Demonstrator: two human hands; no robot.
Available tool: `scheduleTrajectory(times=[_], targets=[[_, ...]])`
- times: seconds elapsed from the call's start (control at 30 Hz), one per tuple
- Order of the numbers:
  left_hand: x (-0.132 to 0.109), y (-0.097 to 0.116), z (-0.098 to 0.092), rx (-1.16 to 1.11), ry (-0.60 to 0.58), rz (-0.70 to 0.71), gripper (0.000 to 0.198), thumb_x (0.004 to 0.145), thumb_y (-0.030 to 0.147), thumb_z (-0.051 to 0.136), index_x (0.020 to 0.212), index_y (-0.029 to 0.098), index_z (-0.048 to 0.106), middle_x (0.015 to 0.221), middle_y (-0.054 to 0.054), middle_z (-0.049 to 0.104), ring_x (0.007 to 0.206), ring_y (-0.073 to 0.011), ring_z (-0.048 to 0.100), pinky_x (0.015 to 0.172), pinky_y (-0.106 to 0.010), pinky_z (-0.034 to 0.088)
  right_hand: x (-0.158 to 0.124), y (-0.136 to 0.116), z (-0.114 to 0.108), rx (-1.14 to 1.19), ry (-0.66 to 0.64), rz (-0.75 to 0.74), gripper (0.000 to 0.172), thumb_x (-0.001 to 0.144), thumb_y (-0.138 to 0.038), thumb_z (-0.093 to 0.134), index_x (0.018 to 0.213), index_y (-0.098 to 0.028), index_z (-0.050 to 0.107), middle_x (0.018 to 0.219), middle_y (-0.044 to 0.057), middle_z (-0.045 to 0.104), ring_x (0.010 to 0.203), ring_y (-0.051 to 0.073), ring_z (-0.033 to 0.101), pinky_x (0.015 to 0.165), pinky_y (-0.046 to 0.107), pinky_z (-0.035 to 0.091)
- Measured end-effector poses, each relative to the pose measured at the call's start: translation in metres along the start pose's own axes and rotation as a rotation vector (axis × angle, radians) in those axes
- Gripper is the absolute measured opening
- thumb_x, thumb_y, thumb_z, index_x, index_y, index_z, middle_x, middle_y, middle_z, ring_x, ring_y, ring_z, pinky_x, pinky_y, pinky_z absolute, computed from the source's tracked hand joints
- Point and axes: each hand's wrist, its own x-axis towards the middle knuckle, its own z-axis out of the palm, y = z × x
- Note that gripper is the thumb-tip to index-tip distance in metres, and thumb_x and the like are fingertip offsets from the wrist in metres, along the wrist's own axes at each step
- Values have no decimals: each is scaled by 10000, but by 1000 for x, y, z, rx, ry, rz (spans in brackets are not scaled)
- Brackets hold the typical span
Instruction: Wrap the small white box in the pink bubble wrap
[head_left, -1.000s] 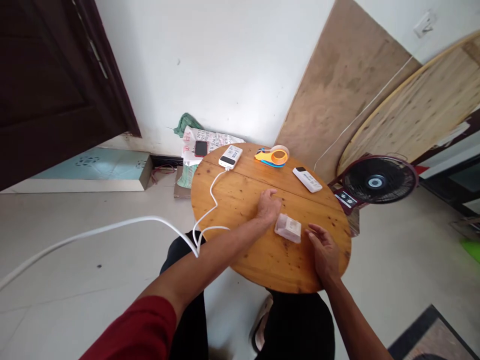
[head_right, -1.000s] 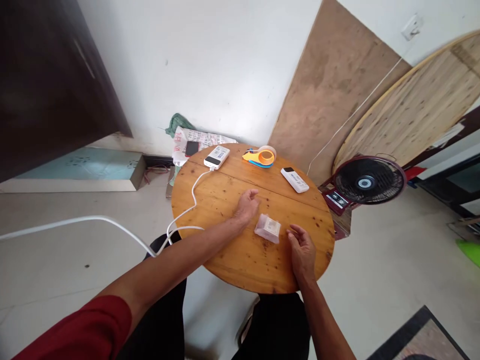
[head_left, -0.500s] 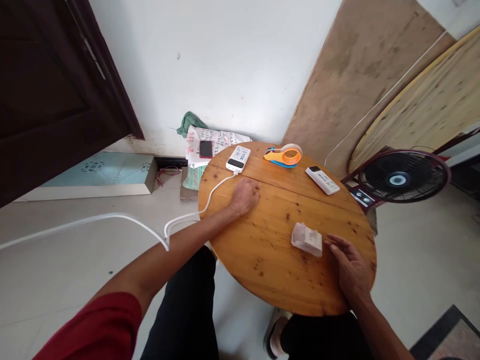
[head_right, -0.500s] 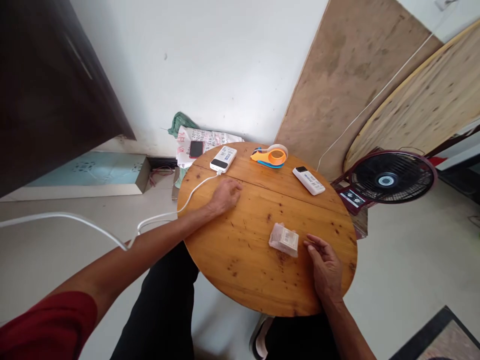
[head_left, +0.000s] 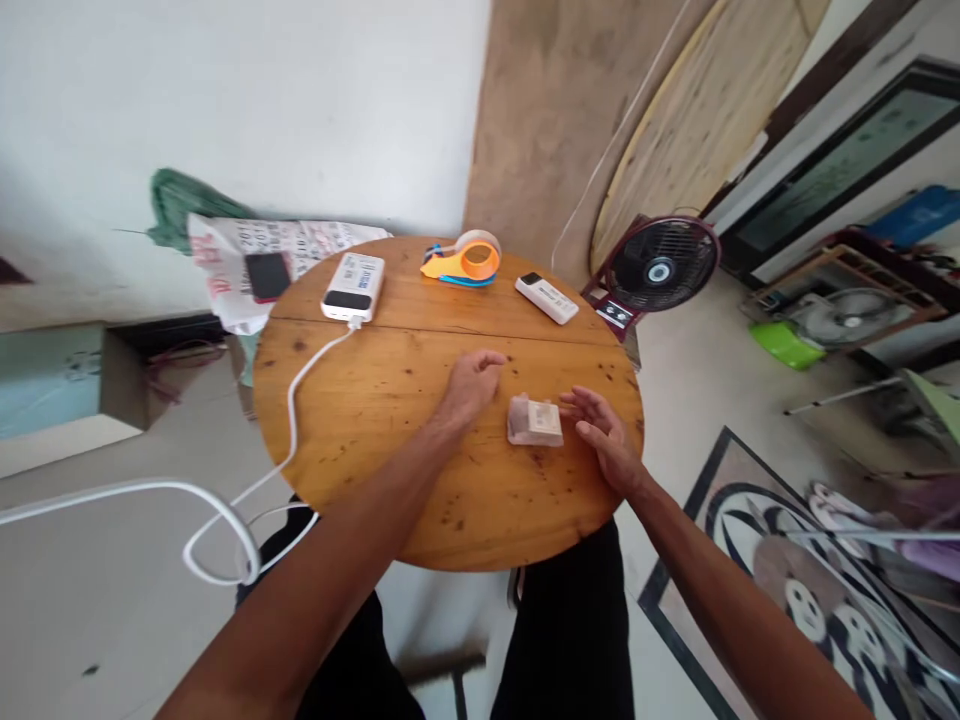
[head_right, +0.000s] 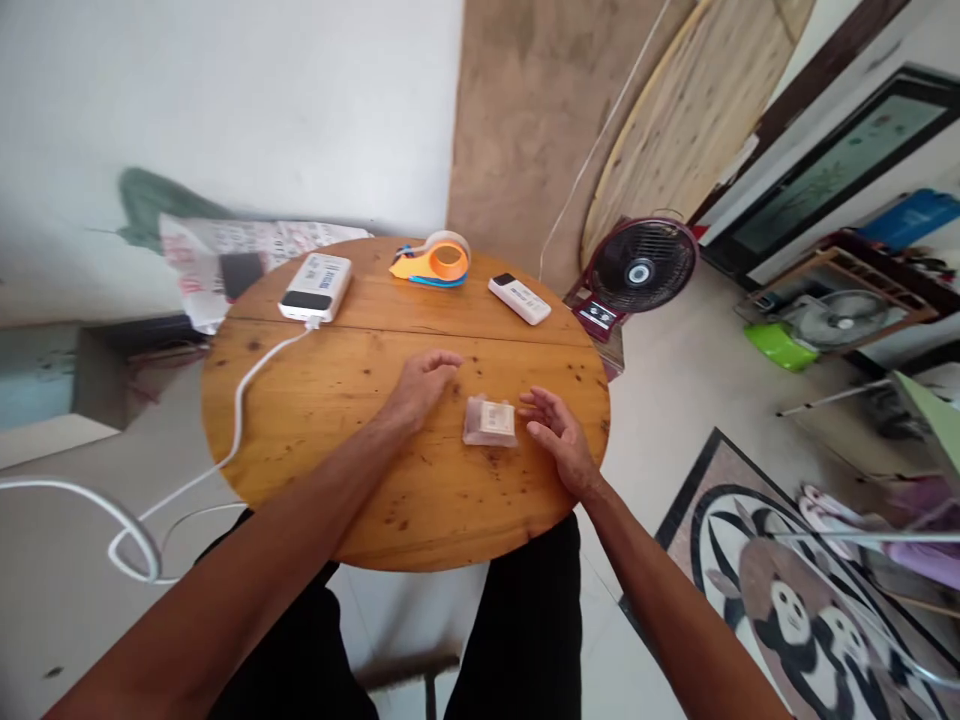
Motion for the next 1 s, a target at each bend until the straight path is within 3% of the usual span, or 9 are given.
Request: scheduleTrajectory(times=[0.1,0.2,0.3,0.43,0.63,0.83,1.0], targets=[[0,-7,-6,14,-35,4,170,662,195,558,785,158,670,649,15,622,592,-121,526,590,-234,417,1,-6,-9,-34,-191,-3,781,735,-531,688,1404,-319,346,1416,86,462,1276,273,472,1076,468,338],[-4,-6,-7,32,-48,0,183,647,232,585,793,154,665,679,15,634,616,-119,530,618,-238,420,5,-11,-4,-131,-326,0,929,669,-468,775,1442,-310,285,1432,94,434,1339,280,390,1117,468,282],[-6,-5,-5,40,-48,28,218,637,255,605,819,151,663,754,-3,657,703,-136,564,702,-258,441,12,-11,10,-180,-385,-17,928,664,-395,794,1440,-297,295,1389,93,468,1270,281,469,1081,457,349],[-8,1,-5,-2,-63,9,246,629,284,628,836,157,666,833,-18,675,784,-162,592,785,-294,454,30,-8,25,-187,-377,-87,805,714,-354,750,1404,-278,343,1263,75,562,1129,248,577,1018,442,420],[-5,8,-8,-114,-29,26,272,640,304,646,863,150,661,848,-27,675,794,-167,611,780,-299,471,72,-8,46,-254,-245,-225,820,687,-350,770,1388,-249,357,1247,92,570,1159,237,552,1008,408,411],[6,-2,-13,-245,179,-11,377,611,238,645,972,144,590,755,8,620,711,-134,587,696,-266,455,95,1,62,-141,-432,-307,820,691,-333,763,1390,-242,344,1211,80,590,1070,223,596,957,396,446],[6,-2,-14,-174,169,-19,339,617,211,635,950,150,631,847,-12,639,758,-135,584,705,-261,455,96,5,60,-206,-426,-285,820,681,-320,764,1387,-252,352,1211,73,594,1094,244,574,972,435,425]])
